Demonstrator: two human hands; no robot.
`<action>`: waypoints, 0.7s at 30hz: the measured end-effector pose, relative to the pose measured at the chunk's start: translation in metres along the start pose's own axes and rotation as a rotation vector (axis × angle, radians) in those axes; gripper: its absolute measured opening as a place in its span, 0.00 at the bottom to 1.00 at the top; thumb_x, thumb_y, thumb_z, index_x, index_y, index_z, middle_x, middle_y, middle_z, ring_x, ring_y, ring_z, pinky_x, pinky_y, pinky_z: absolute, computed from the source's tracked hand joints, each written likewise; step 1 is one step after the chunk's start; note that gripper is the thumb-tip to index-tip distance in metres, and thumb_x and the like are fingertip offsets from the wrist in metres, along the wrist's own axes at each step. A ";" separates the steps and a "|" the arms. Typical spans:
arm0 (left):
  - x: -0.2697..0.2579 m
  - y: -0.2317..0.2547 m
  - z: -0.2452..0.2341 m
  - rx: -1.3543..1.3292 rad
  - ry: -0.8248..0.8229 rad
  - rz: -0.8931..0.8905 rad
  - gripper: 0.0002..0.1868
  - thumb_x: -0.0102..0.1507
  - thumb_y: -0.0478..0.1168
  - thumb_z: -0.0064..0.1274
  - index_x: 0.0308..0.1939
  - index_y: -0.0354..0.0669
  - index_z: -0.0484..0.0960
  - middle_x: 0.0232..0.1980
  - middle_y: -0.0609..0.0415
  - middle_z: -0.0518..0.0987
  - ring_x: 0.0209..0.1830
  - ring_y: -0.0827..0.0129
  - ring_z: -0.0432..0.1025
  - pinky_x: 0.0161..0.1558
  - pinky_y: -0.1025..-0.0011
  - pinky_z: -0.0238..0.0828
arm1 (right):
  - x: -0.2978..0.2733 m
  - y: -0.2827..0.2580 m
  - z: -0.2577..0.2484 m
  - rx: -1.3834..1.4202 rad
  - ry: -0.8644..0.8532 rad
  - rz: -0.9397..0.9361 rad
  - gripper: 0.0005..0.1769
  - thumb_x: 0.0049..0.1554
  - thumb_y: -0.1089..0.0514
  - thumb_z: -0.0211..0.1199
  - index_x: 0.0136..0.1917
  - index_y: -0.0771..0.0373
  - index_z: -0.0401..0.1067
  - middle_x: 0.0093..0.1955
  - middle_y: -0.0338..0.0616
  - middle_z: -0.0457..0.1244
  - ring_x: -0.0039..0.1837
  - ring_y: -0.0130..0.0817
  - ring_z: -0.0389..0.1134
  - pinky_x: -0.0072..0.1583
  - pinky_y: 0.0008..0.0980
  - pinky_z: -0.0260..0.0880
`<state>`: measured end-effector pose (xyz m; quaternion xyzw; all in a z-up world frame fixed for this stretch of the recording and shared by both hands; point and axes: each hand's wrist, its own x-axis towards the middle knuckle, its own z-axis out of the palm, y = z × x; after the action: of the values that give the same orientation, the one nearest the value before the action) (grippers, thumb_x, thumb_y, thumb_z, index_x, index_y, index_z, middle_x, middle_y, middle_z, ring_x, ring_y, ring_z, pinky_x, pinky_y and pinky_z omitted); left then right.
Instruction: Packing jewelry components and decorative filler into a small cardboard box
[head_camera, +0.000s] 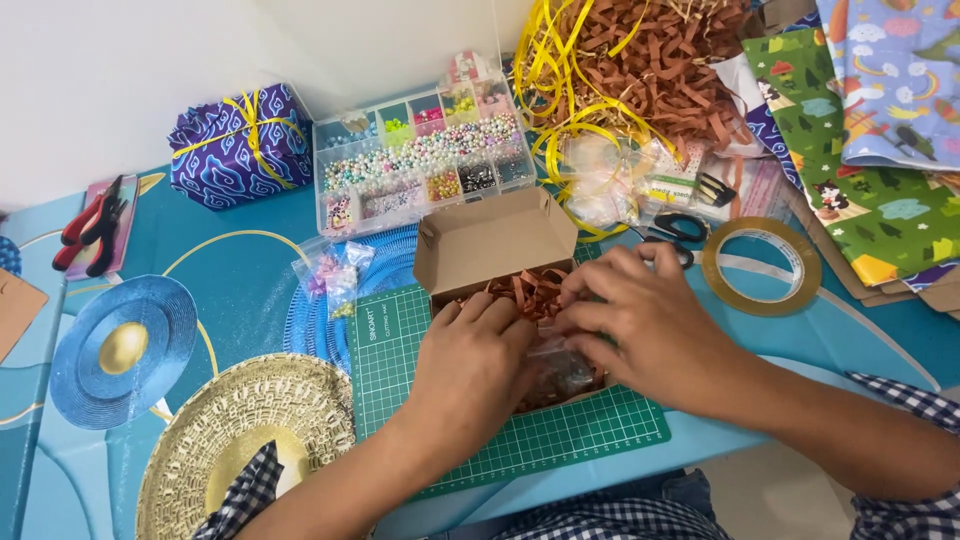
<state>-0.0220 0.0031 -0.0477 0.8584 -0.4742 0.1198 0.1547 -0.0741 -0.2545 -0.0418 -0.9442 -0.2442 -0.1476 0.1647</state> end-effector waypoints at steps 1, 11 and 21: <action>-0.001 -0.004 0.005 0.002 0.017 -0.002 0.12 0.62 0.44 0.78 0.40 0.48 0.89 0.42 0.54 0.82 0.47 0.52 0.75 0.44 0.53 0.72 | -0.001 0.001 0.003 0.000 -0.021 -0.007 0.12 0.62 0.47 0.77 0.59 0.42 0.88 0.62 0.31 0.69 0.67 0.46 0.66 0.65 0.62 0.55; -0.002 -0.014 -0.001 -0.005 -0.023 0.023 0.10 0.70 0.37 0.69 0.33 0.48 0.89 0.36 0.55 0.81 0.39 0.53 0.72 0.37 0.55 0.66 | -0.001 -0.003 0.004 0.032 -0.058 0.050 0.10 0.65 0.45 0.73 0.56 0.47 0.88 0.65 0.35 0.68 0.71 0.46 0.65 0.68 0.62 0.55; -0.005 0.001 -0.024 -0.034 -0.084 -0.093 0.25 0.59 0.44 0.78 0.56 0.51 0.83 0.51 0.53 0.85 0.50 0.49 0.78 0.44 0.52 0.74 | -0.007 -0.007 0.000 -0.112 -0.029 0.110 0.12 0.56 0.45 0.78 0.37 0.46 0.78 0.66 0.31 0.68 0.72 0.47 0.65 0.67 0.61 0.56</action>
<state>-0.0270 0.0149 -0.0270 0.8810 -0.4420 0.0681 0.1545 -0.0840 -0.2514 -0.0429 -0.9659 -0.1859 -0.1379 0.1160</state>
